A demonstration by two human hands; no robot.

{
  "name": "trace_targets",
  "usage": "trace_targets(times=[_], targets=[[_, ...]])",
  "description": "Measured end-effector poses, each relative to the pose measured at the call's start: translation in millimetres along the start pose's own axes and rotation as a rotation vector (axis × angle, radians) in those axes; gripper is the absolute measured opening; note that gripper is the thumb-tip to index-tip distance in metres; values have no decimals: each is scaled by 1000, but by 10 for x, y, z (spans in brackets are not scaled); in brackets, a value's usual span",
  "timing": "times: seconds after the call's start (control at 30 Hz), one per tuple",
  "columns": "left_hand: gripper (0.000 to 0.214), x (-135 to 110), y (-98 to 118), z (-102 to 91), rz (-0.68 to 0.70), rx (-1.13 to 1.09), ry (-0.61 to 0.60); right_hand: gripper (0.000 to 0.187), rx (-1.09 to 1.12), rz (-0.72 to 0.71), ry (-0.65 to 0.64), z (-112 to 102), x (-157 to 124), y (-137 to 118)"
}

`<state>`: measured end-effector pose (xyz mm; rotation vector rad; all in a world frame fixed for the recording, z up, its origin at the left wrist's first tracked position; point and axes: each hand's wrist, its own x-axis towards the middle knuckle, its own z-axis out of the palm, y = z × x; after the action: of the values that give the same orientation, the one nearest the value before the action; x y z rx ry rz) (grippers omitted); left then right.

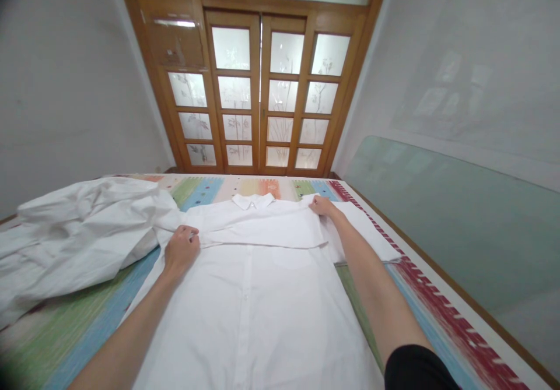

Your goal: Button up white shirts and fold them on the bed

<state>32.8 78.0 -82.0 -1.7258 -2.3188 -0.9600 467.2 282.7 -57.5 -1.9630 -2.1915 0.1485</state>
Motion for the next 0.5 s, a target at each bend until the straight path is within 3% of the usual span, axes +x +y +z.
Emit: trace_targets(times=[0.27,0.5], targets=[[22,36,-38,45,146,-125,-3,20,-149,5,88,-26,-147,-102],[19,49,-73,72,193,-199,50,33,-129,72,28,-82,-78,-83]])
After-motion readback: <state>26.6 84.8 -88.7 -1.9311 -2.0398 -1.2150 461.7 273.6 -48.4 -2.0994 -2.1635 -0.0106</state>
